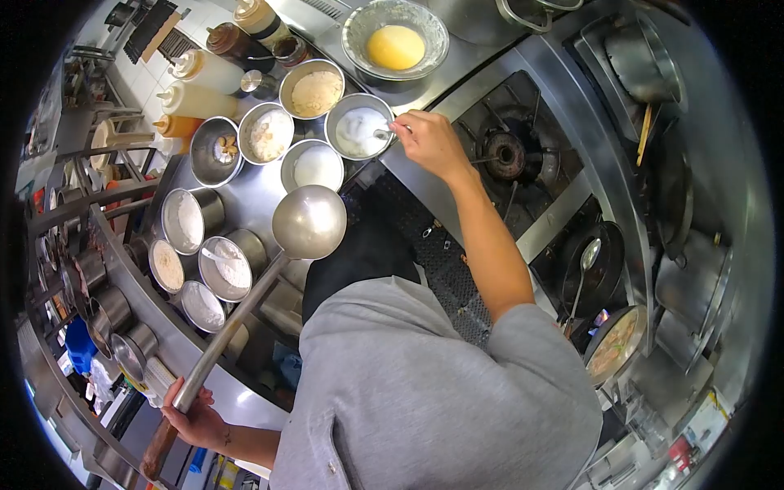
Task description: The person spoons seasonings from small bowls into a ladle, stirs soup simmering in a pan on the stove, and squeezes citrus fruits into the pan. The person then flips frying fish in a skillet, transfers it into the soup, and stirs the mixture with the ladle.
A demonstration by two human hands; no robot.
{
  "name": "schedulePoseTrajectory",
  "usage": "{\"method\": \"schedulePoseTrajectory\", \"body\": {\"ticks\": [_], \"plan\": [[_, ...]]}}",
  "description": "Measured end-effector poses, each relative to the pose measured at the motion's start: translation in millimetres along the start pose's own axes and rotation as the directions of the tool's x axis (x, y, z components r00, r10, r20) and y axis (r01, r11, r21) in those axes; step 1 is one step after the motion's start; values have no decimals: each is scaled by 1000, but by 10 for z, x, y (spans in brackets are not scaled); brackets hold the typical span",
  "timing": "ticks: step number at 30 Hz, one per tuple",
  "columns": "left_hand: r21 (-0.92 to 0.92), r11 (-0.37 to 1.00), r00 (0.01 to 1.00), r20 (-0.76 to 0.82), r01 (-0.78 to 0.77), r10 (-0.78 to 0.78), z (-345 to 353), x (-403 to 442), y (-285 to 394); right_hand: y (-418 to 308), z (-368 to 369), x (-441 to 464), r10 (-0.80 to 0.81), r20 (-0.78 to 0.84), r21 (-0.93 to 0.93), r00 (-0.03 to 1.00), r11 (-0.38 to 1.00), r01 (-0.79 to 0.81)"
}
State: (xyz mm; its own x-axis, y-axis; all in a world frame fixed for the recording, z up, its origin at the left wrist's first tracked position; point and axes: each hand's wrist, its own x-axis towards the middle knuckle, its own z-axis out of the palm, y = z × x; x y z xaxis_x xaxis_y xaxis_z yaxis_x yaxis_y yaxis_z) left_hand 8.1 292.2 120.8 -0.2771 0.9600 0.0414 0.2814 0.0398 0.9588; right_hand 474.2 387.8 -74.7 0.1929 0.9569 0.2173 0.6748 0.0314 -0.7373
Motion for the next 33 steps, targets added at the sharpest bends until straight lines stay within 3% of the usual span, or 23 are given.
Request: {"method": "schedulePoseTrajectory", "body": {"ticks": [2,5,7,8,10,11,13,16,23,28,30,31,33], "plan": [[11,1000,1000,16,-11,11,32,13,19,27,16,38,-25,37,-33,999,999,26],[9,1000,999,30,-29,29,22,20,-18,162,64,98,76,140,5,987,997,-78],[3,999,999,32,-32,32,-3,6,-49,259,120,70,433,267,271,861,823,-499],[-7,999,999,41,-32,33,-9,-2,-63,308,161,32,432,269,270,861,824,-498],[-16,999,998,48,-32,33,11,-12,-70,377,219,-36,440,266,493,858,702,-513],[-17,1000,999,41,-25,26,44,-21,-56,391,215,-57,439,269,492,857,702,-514],[-15,1000,999,32,-18,19,80,-27,-46,395,192,-95,523,268,637,809,533,-556],[-16,1000,1000,6,-20,20,117,-26,-53,403,102,-117,578,264,709,772,426,-562],[-70,997,998,60,-21,25,210,12,-99,287,-186,-154,567,188,752,802,443,-489],[-92,994,996,65,-59,66,363,44,-98,-183,-393,-205,495,251,759,832,433,-486],[-127,989,992,97,-74,87,405,55,-112,-349,-355,-226,427,202,702,881,564,-434],[-127,989,992,95,-74,87,435,57,-105,-346,-295,-231,416,105,644,903,664,-380],[-124,988,987,116,-94,109,486,56,-85,-308,-217,-193,445,49,594,894,707,-384]]}}
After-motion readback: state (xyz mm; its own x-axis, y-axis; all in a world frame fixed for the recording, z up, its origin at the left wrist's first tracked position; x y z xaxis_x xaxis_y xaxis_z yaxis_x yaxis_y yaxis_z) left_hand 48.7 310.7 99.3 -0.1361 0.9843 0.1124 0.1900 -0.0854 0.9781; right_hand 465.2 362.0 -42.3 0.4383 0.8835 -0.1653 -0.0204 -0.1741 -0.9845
